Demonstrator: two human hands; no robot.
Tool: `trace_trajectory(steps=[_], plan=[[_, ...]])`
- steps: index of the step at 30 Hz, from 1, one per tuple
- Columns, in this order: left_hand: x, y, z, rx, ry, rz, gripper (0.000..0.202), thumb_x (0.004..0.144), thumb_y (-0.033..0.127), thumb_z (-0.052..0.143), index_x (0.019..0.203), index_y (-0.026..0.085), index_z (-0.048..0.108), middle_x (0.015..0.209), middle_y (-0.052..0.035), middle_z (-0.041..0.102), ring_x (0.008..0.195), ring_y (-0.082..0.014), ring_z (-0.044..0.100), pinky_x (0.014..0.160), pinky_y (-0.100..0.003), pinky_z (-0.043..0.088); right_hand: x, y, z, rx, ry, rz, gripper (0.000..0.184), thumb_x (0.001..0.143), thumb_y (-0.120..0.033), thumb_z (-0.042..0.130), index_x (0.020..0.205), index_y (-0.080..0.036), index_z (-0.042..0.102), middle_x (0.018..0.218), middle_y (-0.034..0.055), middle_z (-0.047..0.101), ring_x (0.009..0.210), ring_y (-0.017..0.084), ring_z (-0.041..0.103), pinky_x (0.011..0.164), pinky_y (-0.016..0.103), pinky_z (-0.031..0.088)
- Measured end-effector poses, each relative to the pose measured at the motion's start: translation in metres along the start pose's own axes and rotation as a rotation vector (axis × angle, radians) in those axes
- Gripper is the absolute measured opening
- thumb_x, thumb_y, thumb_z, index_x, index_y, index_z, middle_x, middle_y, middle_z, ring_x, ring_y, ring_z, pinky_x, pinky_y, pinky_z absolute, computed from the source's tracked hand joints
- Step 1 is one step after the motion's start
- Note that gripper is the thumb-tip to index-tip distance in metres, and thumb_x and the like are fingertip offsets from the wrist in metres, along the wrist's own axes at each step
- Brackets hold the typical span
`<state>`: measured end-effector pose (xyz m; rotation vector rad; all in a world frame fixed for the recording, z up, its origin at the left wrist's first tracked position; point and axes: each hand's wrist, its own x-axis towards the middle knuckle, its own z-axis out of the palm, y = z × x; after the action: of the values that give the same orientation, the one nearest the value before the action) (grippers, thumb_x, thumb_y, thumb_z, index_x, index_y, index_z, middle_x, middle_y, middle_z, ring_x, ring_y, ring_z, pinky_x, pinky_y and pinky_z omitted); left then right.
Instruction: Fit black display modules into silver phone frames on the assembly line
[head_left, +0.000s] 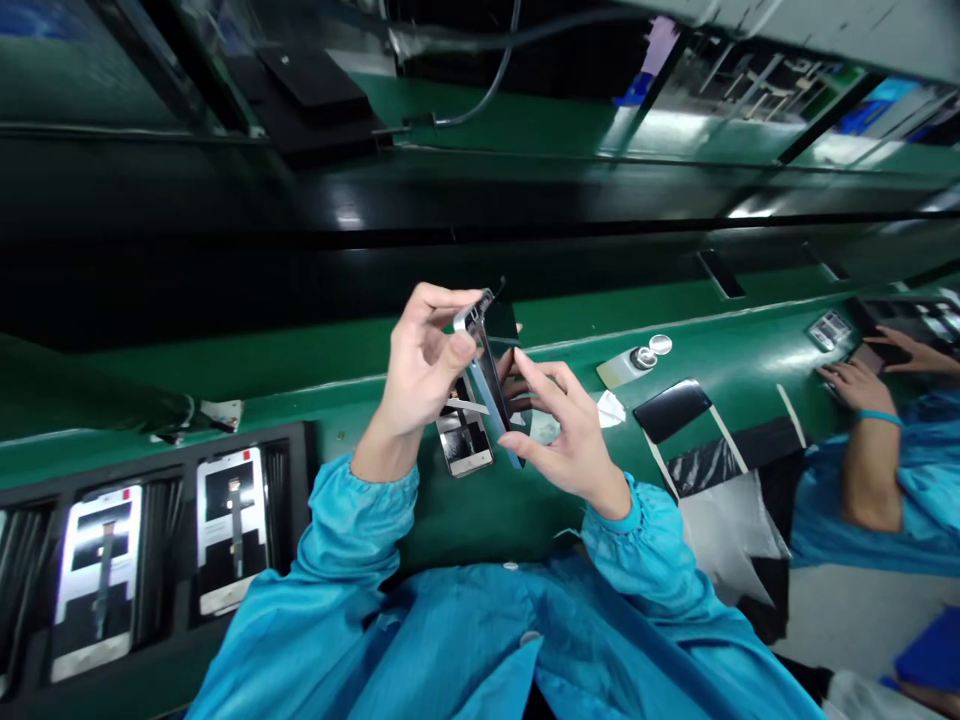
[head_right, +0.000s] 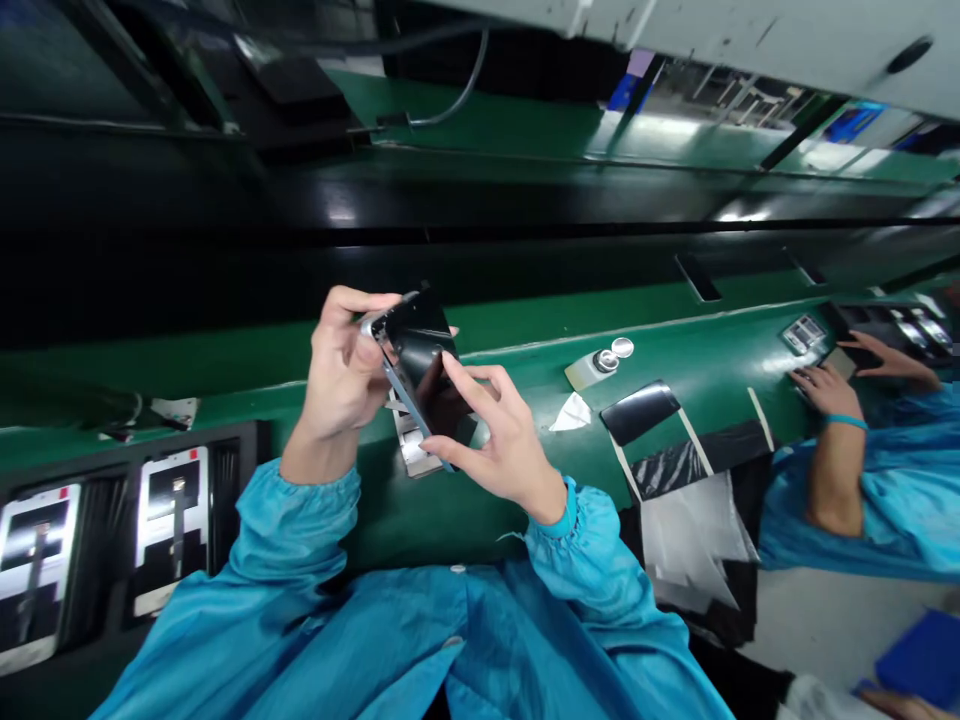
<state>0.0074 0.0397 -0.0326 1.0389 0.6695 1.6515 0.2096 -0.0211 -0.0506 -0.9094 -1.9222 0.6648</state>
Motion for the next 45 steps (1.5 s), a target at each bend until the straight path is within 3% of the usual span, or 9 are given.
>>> trace_trajectory(steps=[3,10,17,24,26,28,31,39,45], plan=[[-0.002,0.001,-0.002,0.002,-0.160,0.049,0.060,0.085,0.069,0.094,0.115,0.023,0.071,0.118,-0.0099,0.081,0.098,-0.0301,0.088,0.085,-0.043,0.076,0.000,0.004,0.000,-0.049,-0.007,-0.024,0.082,0.104,-0.065,0.076,0.175,-0.035,0.050,0.134,0.0121,0.064,0.106,0.024,0.075,0.098,0.048,0.072],[-0.002,-0.002,-0.008,0.061,-0.228,0.149,0.045,0.101,0.060,0.082,0.125,0.024,0.071,0.128,-0.0118,0.080,0.105,-0.0295,0.088,0.097,-0.049,0.074,0.003,0.015,0.012,0.049,0.023,0.009,0.074,0.100,-0.056,0.085,0.166,-0.031,0.064,0.127,0.0116,0.065,0.112,0.027,0.073,0.104,0.052,0.069],[0.008,-0.013,-0.017,0.183,-0.055,0.010,0.096,0.083,0.085,0.084,0.160,0.032,0.061,0.159,-0.0177,0.070,0.151,-0.0386,0.066,0.124,-0.052,0.058,0.007,0.039,0.027,0.298,0.082,0.218,0.076,0.101,-0.057,0.081,0.170,-0.031,0.059,0.133,0.0111,0.062,0.111,0.023,0.074,0.099,0.043,0.071],[-0.007,-0.027,0.028,-0.060,0.069,-0.246,0.057,0.097,0.082,0.072,0.127,0.033,0.076,0.112,-0.0054,0.087,0.108,-0.0290,0.085,0.100,-0.048,0.072,0.017,0.029,0.026,0.026,0.049,0.245,0.079,0.111,-0.061,0.065,0.178,-0.024,0.044,0.165,0.0204,0.047,0.152,0.032,0.050,0.124,0.054,0.056],[-0.013,-0.026,0.031,-0.006,-0.002,-0.274,0.065,0.093,0.089,0.069,0.112,0.028,0.082,0.106,-0.0059,0.086,0.108,-0.0304,0.084,0.100,-0.047,0.072,0.021,0.029,0.014,0.158,0.104,0.311,0.074,0.115,-0.068,0.052,0.172,-0.023,0.049,0.148,0.0181,0.061,0.133,0.028,0.063,0.112,0.048,0.063],[-0.019,-0.025,0.033,0.057,-0.064,-0.286,0.071,0.092,0.093,0.066,0.105,0.026,0.085,0.104,-0.0071,0.086,0.106,-0.0304,0.084,0.097,-0.044,0.073,0.023,0.028,0.003,0.328,0.087,0.414,0.070,0.113,-0.078,0.043,0.144,-0.020,0.068,0.103,0.0081,0.070,0.093,0.022,0.068,0.082,0.036,0.066],[-0.027,-0.022,0.036,0.079,-0.174,-0.340,0.067,0.097,0.088,0.064,0.102,0.024,0.086,0.097,-0.0084,0.086,0.099,-0.0313,0.085,0.093,-0.045,0.073,0.020,0.020,-0.007,0.565,0.051,0.525,0.072,0.104,-0.091,0.047,0.094,-0.022,0.063,0.059,-0.0079,0.042,0.052,0.012,0.042,0.048,0.024,0.045],[-0.052,0.001,0.044,0.111,-0.279,-0.336,0.054,0.109,0.073,0.055,0.114,0.029,0.086,0.099,-0.0079,0.085,0.089,-0.0308,0.083,0.081,-0.045,0.070,-0.003,-0.016,-0.019,0.594,0.123,0.513,0.065,0.103,-0.084,0.055,0.085,-0.022,0.064,0.046,-0.0098,0.041,0.035,0.010,0.034,0.036,0.024,0.026],[-0.053,0.007,0.048,0.305,-0.284,-0.107,0.053,0.111,0.067,0.057,0.104,0.024,0.087,0.104,-0.0096,0.086,0.098,-0.0285,0.081,0.098,-0.041,0.065,0.011,-0.026,-0.020,0.430,0.145,0.389,0.071,0.100,-0.080,0.066,0.061,-0.023,0.050,0.052,-0.0047,0.042,0.049,0.011,0.040,0.049,0.027,0.033]])
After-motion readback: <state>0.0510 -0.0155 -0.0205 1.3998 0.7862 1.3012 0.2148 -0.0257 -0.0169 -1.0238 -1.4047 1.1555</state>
